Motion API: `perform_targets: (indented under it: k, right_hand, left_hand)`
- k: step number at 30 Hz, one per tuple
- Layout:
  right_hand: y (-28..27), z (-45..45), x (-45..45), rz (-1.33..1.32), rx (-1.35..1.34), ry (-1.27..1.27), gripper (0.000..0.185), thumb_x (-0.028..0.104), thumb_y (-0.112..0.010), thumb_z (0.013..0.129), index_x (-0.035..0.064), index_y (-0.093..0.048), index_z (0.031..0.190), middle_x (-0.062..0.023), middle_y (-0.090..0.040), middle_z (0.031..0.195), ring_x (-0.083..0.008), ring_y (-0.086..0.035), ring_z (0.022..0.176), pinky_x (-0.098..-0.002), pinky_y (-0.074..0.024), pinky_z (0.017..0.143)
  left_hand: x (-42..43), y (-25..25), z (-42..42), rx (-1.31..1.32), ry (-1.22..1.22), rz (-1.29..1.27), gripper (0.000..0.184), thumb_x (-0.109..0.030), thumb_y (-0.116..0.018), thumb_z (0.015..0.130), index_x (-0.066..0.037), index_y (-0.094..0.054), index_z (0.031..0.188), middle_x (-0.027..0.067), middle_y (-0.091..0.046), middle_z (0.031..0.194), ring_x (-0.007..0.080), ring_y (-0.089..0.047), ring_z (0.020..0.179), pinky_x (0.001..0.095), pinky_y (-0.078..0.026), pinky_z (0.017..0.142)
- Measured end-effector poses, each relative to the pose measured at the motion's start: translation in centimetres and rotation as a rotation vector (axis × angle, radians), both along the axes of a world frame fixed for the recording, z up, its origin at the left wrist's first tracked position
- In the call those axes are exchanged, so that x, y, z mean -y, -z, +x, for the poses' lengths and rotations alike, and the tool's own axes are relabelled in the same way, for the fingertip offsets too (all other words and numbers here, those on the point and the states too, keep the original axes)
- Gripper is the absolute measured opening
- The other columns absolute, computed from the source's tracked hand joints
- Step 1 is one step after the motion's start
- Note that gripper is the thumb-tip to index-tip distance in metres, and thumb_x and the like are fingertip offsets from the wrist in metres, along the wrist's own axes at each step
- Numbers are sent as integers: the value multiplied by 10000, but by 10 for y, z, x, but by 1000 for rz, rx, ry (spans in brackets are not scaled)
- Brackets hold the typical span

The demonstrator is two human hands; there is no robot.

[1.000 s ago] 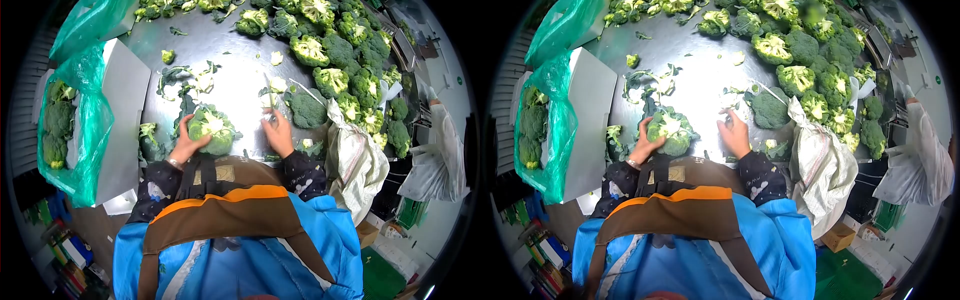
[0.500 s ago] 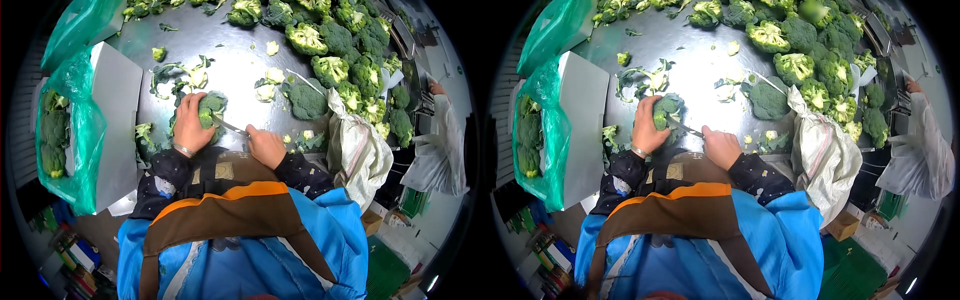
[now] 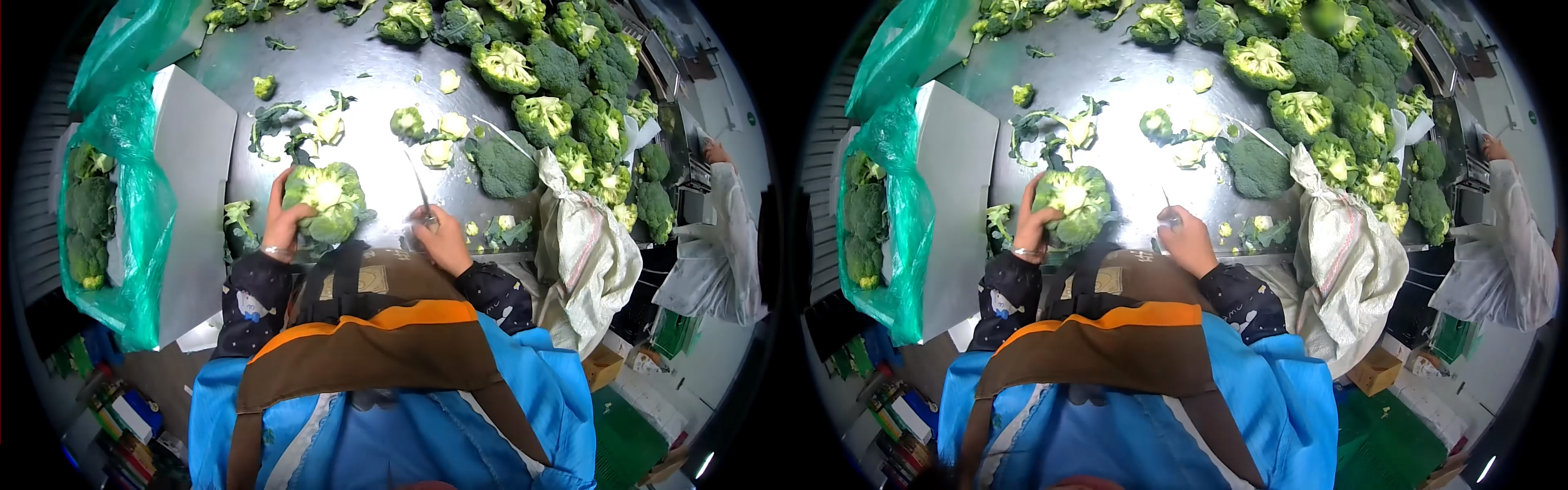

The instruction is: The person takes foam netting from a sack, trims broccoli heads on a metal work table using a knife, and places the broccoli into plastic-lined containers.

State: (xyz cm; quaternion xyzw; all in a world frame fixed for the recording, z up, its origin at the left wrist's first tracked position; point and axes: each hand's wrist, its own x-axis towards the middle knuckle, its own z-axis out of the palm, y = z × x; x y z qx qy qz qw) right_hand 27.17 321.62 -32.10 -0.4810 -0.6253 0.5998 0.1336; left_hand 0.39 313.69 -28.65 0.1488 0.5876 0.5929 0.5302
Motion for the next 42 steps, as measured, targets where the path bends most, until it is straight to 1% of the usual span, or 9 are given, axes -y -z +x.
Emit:
perform_targets:
  k: [7, 13, 14, 17, 19, 21, 25, 36, 42]
  right_hand:
    - [-40, -35, -15, -679, -572, 12, 587, 210, -583, 912, 61, -292, 1400, -35, -559, 764, -42, -379, 419, -203, -331, 365]
    - [-55, -41, -46, -524, -560, -83, 680, 32, -698, 779, 61, -359, 1368, -53, -606, 880, -37, -445, 457, -201, -355, 380]
    - [-70, -44, -52, -442, -519, -154, 677, 24, -711, 761, 60, -382, 1352, -64, -618, 929, -41, -480, 495, -199, -378, 403]
    - [-60, -61, -57, 10, -521, -243, 624, 39, -776, 687, 42, -491, 1241, -101, -620, 1082, -110, -587, 831, -230, -481, 684]
    - [-62, -64, -58, 197, -440, -171, 547, 96, -795, 689, 21, -539, 1167, -102, -622, 1062, -149, -570, 1007, -267, -466, 847]
    - [-54, -56, -54, 414, -288, 75, 427, 173, -751, 752, 8, -554, 1094, -102, -646, 885, -161, -626, 829, -298, -491, 733]
    - [-42, -12, -29, 374, 56, -164, 233, 223, -609, 843, 74, -566, 1017, -131, -588, 625, -311, -601, 590, -379, -468, 574]
    - [-28, -33, -9, 570, 350, -385, 220, 155, -554, 799, 84, -541, 1007, -181, -642, 775, -390, -612, 704, -477, -479, 644]
    - [-18, -17, -7, 488, 346, -107, 197, 149, -559, 799, 84, -541, 984, -177, -637, 754, -389, -612, 702, -478, -479, 628]
  left_hand:
    - [10, -23, 28, 221, -45, 204, 772, 43, -625, 680, -109, -285, 1356, 125, -395, 1290, 253, -455, 1177, 349, -447, 928]
    - [2, -60, -3, 259, 241, 123, 744, -238, -672, 771, -160, -248, 1377, 135, -323, 1334, 247, -385, 1242, 376, -431, 920]
    - [-7, -60, -8, 13, 365, 61, 922, -399, -705, 737, -173, -152, 1440, 163, -288, 1384, 310, -412, 1240, 425, -410, 981]
    - [-31, -57, -11, -730, 788, -10, 892, -310, -795, 688, -111, -310, 1410, 132, -471, 1266, 233, -463, 1182, 351, -388, 988]
    - [-40, -61, -6, -648, 622, 106, 785, -246, -827, 660, -71, -420, 1309, 94, -532, 1168, 208, -488, 1135, 338, -376, 989]
    - [-39, -38, -3, -563, 396, 129, 741, -242, -832, 654, -67, -439, 1258, 91, -526, 1162, 219, -504, 1106, 337, -389, 980]
    - [-23, 36, -2, -721, 153, 166, 747, -166, -820, 658, -64, -379, 1252, 104, -466, 1177, 217, -466, 1110, 335, -388, 965]
    - [-16, 31, 4, -707, 174, 78, 790, -88, -802, 659, -77, -311, 1278, 119, -392, 1250, 241, -404, 1178, 352, -341, 1018]
    - [-10, 45, 1, -438, 44, 85, 789, -80, -801, 660, -79, -309, 1277, 120, -402, 1239, 243, -402, 1179, 350, -345, 1016]
